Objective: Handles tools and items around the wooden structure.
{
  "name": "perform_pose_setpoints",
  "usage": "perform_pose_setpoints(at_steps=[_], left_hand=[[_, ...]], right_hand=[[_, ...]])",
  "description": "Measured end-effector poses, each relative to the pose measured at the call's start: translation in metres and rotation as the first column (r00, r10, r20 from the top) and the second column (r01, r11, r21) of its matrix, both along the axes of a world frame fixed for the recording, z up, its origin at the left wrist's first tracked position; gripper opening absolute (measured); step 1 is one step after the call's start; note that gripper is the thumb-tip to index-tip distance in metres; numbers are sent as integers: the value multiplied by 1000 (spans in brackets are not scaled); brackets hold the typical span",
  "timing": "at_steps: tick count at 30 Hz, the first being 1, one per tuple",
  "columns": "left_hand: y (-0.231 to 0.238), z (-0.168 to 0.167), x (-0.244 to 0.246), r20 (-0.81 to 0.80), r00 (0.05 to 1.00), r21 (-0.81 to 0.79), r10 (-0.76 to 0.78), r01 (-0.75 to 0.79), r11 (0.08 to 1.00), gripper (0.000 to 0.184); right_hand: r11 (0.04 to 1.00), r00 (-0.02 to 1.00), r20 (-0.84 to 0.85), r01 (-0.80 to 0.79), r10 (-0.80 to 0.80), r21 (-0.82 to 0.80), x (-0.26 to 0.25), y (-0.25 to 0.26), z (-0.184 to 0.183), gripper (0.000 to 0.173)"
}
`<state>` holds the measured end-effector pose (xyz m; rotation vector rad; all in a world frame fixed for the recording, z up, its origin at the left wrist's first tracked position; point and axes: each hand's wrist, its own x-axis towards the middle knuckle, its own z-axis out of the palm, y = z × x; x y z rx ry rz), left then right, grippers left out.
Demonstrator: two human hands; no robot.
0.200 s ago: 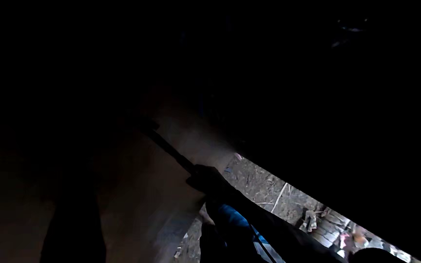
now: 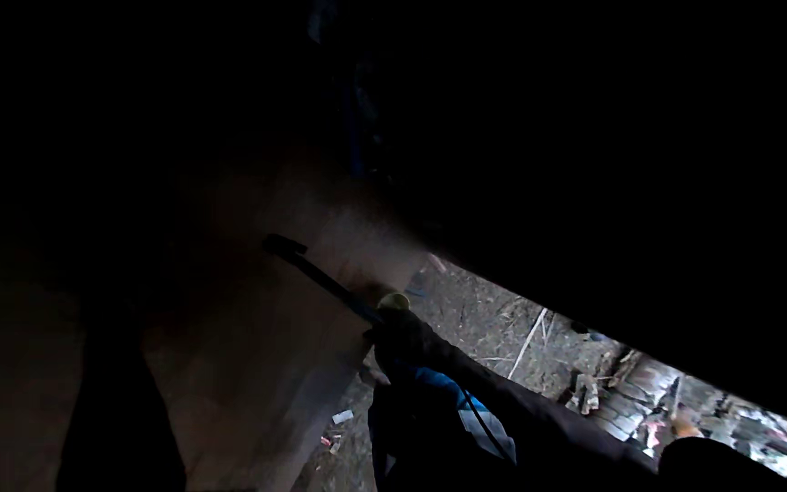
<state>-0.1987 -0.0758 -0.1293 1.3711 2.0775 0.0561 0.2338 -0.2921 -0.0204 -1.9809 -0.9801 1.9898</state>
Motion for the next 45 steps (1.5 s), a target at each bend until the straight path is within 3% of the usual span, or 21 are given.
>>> perform_pose_setpoints(at_steps=[1, 2, 5, 9, 11, 15, 18, 20, 24, 28, 32, 36, 41, 45], left_hand=[[-18, -28, -21, 8, 999, 103, -41, 40, 994, 48], [-31, -38, -17, -10, 1000, 98, 8, -7, 995, 52], [-102, -41, 40, 1, 1000, 80, 15, -15, 997, 61], [-289, -43, 107, 184, 981, 80, 59, -75, 994, 92], [-382, -20, 139, 213, 968, 15, 132, -138, 990, 98], [-524, 16, 161, 263, 956, -224, 131, -71, 972, 93], [-583, 47, 158, 316, 946, -490, 76, 94, 867, 81], [-616, 51, 148, 373, 928, -574, 20, 213, 791, 70], [-657, 51, 133, 455, 874, -582, -170, 437, 686, 53], [-673, 59, 134, 434, 854, -588, -287, 510, 628, 48], [-693, 66, 139, 461, 833, -576, -305, 543, 611, 51], [-708, 63, 151, 435, 832, -590, -344, 552, 590, 56], [-708, 58, 184, 371, 824, -593, -429, 565, 573, 55], [-694, 51, 222, 323, 830, -584, -454, 552, 595, 52]], right_hand=[[999, 999, 23, -45, 45, 7, 3, -17, 4, 33], [996, 995, 37, -90, 89, 8, 4, -35, 9, 36], [986, 985, 41, -164, 165, -22, 8, -86, 17, 41], [985, 988, 18, -149, 151, -92, 12, -158, 41, 39], [990, 996, 1, -89, 90, -107, 13, -203, 58, 36], [987, 997, -9, 74, -76, -141, 7, -308, 82, 32], [972, 987, 33, 158, -154, -175, 4, -379, 109, 32], [972, 983, 107, 163, -147, -168, 6, -427, 125, 34], [958, 963, 195, 223, -186, -183, 14, -515, 156, 36], [905, 916, 259, 364, -306, -218, 13, -593, 182, 44], [801, 819, 301, 558, -489, -217, -1, -657, 198, 43], [733, 750, 334, 648, -570, -205, -7, -692, 201, 43], [652, 694, 300, 719, -654, -242, 5, -700, 193, 41], [649, 694, 279, 720, -663, -248, 28, -699, 175, 39]])
